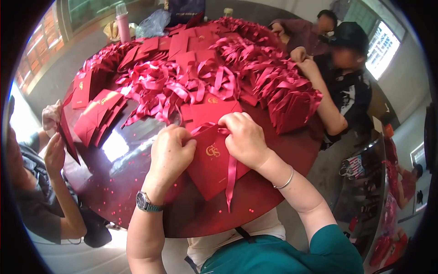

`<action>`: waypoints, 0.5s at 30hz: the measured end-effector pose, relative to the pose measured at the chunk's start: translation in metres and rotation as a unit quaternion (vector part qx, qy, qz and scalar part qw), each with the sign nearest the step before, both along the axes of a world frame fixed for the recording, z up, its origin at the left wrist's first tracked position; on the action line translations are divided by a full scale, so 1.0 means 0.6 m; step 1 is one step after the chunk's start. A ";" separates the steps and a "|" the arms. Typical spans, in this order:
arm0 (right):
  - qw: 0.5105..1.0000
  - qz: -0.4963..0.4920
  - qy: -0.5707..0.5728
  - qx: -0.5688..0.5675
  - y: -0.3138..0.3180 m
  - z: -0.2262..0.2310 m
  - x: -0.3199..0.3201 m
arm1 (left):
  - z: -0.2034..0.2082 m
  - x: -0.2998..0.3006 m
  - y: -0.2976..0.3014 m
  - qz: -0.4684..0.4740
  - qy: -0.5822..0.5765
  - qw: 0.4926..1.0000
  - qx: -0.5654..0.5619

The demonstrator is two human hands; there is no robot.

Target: The person assembles gift bags by hand, threading a ribbon through the holes of a red envelope, tying the ribbon into a bow, and placing the finished bag onto a stack.

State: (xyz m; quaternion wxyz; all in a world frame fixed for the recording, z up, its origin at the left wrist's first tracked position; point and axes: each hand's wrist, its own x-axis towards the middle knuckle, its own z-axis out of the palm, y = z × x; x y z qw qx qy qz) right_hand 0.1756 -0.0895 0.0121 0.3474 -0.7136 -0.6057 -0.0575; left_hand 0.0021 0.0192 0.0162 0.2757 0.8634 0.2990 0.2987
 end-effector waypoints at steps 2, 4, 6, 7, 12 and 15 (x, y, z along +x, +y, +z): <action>0.984 -0.017 -0.176 0.027 -0.003 0.006 0.001 | 0.002 0.000 -0.004 0.008 0.023 1.000 -0.012; 0.978 -0.035 -0.202 0.021 -0.007 0.014 0.009 | 0.003 -0.004 -0.007 0.012 0.024 1.000 -0.008; 0.973 -0.049 -0.224 0.012 -0.014 0.019 0.015 | 0.002 -0.008 -0.007 0.025 0.035 0.999 -0.007; 0.985 -0.050 -0.166 -0.007 -0.018 0.021 0.017 | 0.000 -0.007 -0.004 0.020 0.030 0.999 -0.007; 0.993 -0.060 0.073 -0.077 -0.050 0.029 0.059 | -0.015 -0.001 0.015 0.058 0.073 0.995 0.027; 0.971 0.000 0.226 -0.081 -0.080 0.036 0.090 | -0.015 -0.006 0.028 0.079 0.070 0.994 0.036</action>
